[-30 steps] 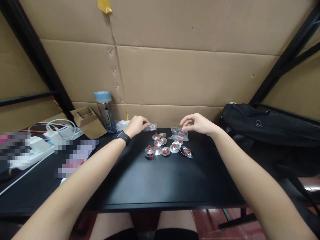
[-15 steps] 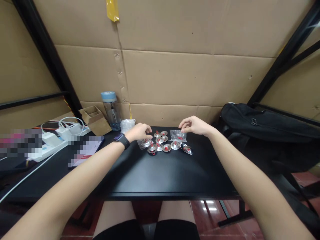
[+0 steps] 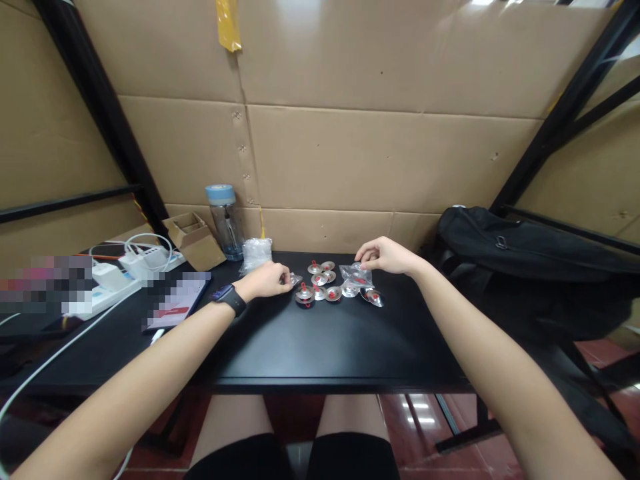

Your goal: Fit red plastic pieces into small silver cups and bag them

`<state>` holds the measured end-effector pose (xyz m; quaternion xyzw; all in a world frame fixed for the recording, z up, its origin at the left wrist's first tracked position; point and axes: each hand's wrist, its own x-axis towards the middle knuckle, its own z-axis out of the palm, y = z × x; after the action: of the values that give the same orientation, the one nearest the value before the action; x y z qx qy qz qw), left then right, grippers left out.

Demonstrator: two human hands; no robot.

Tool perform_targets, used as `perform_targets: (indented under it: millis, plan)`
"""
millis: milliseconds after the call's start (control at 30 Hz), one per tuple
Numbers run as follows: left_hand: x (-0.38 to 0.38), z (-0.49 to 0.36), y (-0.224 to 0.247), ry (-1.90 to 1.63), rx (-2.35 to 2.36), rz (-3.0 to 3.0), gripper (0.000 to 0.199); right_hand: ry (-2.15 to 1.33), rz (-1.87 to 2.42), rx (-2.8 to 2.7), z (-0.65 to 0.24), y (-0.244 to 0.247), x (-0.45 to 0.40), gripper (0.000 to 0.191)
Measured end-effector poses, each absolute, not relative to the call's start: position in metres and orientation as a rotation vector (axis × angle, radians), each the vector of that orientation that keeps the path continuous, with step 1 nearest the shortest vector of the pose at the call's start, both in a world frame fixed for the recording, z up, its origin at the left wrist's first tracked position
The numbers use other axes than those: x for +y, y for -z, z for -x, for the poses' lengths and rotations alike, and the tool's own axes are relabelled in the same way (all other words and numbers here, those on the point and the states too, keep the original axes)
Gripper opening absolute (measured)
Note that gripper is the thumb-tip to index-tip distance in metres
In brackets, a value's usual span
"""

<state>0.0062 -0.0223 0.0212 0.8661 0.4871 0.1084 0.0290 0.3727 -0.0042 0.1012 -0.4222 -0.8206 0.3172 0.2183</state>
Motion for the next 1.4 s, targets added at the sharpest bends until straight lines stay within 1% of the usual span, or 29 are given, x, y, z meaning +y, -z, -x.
perform_targets:
  millis: [133, 300, 500, 633, 733, 833, 967, 1167, 1400]
  plan:
    - [-0.025, -0.005, -0.024, -0.247, 1.55, -2.777, 0.018, -0.862, 1.175, -2.29, -0.372, -0.102, -0.007, 0.033]
    - [-0.028, -0.006, -0.017, -0.263, 1.564, -2.89, 0.02, -0.834, 1.176, -2.31, -0.373, -0.102, -0.005, 0.034]
    - [-0.016, 0.004, -0.014, -0.344, 1.421, -2.781, 0.014, -0.971, 1.128, -2.233, -0.37, -0.101, -0.009, 0.039]
    - [-0.006, 0.018, -0.037, -0.515, 1.405, -2.765, 0.017, -0.883, 1.093, -2.113, -0.371, -0.099, -0.009, 0.039]
    - [-0.006, 0.023, -0.068, -0.745, 1.531, -2.7, 0.023, -0.747, 1.064, -2.139, -0.371, -0.097, -0.008, 0.034]
    - [-0.012, 0.015, -0.095, -0.771, 1.496, -2.731, 0.025, -0.599, 1.047, -2.18, -0.371, -0.097, -0.006, 0.028]
    - [-0.022, -0.003, -0.117, -0.752, 1.48, -2.704, 0.028, -0.516, 1.043, -2.181, -0.371, -0.1, -0.003, 0.024]
    - [-0.021, -0.017, -0.128, -0.736, 1.546, -2.669, 0.024, -0.419, 1.104, -2.07, -0.371, -0.106, -0.006, 0.023]
    - [-0.015, -0.019, -0.12, -0.815, 1.558, -2.66, 0.019, -0.382, 1.133, -2.061, -0.38, -0.107, -0.006, 0.024]
